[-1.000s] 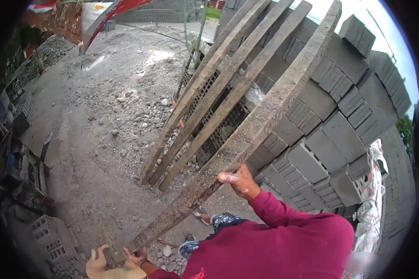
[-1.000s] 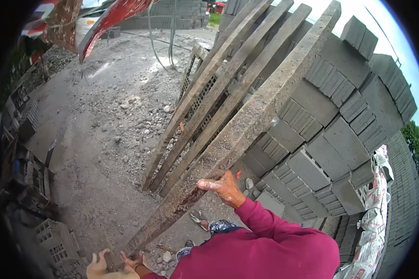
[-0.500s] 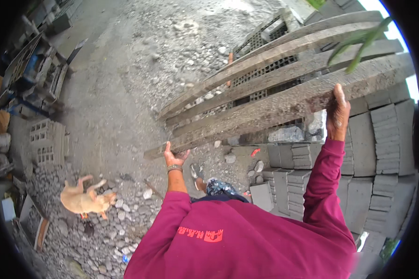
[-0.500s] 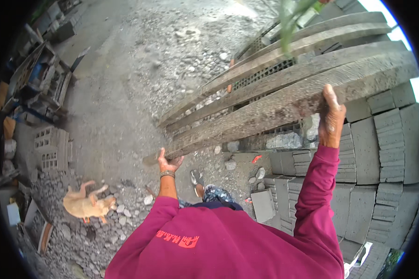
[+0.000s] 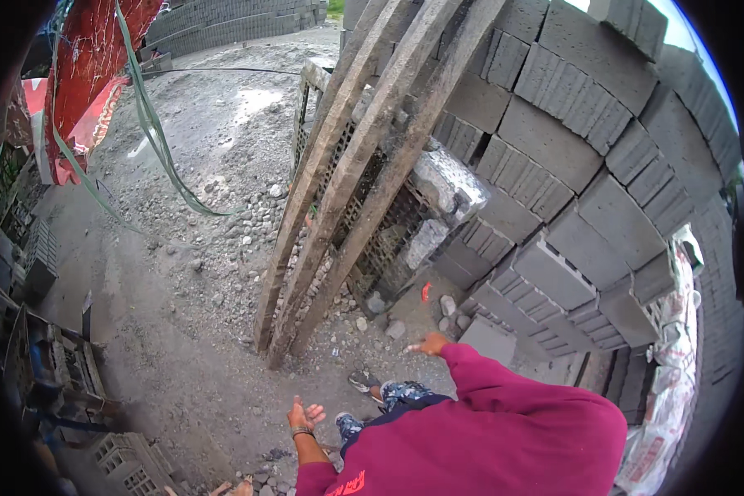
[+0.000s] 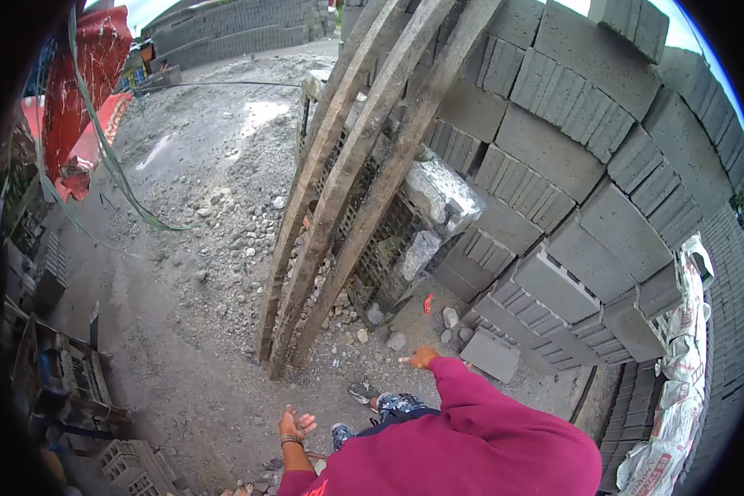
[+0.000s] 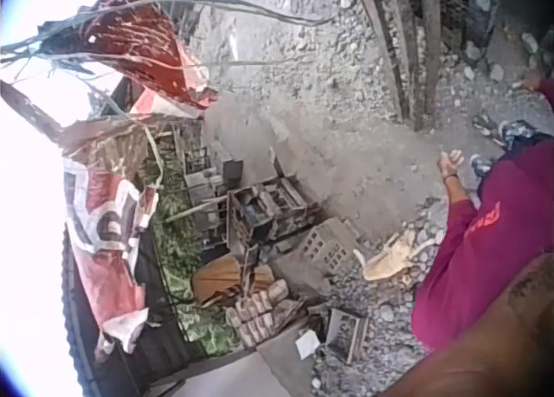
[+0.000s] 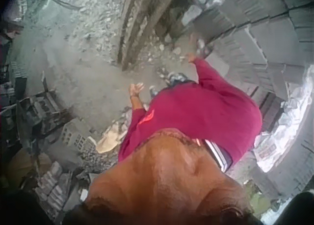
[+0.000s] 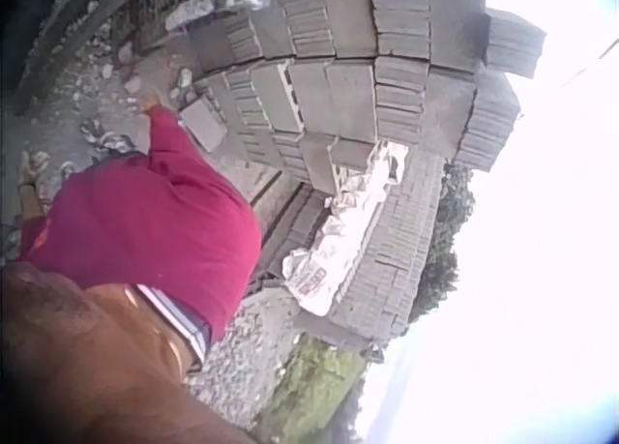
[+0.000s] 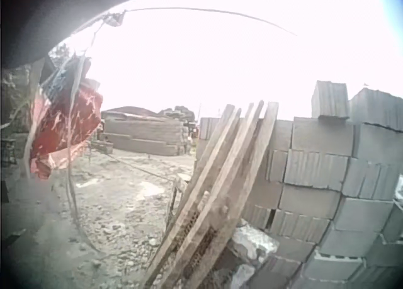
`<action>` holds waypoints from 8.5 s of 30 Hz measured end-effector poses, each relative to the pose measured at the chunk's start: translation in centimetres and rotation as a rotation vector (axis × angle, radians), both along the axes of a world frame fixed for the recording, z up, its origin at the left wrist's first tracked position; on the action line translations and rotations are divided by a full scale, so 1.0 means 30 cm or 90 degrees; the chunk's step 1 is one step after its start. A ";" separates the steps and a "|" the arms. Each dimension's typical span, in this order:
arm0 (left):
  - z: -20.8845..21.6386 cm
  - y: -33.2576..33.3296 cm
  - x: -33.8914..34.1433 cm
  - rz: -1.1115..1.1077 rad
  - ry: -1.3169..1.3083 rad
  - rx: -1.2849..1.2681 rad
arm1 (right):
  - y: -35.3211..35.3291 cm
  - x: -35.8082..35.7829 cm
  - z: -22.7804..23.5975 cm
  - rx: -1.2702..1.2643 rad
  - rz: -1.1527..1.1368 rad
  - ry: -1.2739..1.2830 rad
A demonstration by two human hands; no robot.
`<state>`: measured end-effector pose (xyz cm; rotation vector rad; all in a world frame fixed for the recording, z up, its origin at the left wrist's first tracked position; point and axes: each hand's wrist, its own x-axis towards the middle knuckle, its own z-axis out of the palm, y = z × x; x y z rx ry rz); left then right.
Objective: The person picks up concrete blocks and moves long wooden planks, leaning them against a stack of blocks.
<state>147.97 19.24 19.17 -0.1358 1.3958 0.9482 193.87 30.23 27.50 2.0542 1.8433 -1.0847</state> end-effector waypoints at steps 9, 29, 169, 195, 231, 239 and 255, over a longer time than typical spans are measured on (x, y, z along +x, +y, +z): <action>-0.099 -0.796 -0.154 -0.372 0.251 -0.343 | -1.726 0.460 -0.076 -0.197 -0.795 0.033; 0.047 -0.485 1.363 -0.750 0.553 0.134 | -2.902 0.883 -0.716 -0.068 -1.188 0.140; 0.044 -0.275 0.170 -0.345 1.015 0.081 | 0.365 0.157 1.624 0.652 -0.233 0.848; -0.174 -1.033 0.168 -0.129 0.431 -0.355 | -0.586 0.512 -0.148 -0.363 -0.391 0.037; -0.129 -0.924 -0.925 0.125 0.622 -0.509 | 0.338 -0.694 -0.144 -0.367 -0.142 -0.018; -0.028 -1.035 -0.720 0.510 0.249 -0.604 | 0.868 -1.378 -0.076 -0.327 -0.062 0.106; 0.145 0.108 -2.325 0.562 0.178 -0.184 | 1.593 -3.328 0.544 -0.042 0.352 0.267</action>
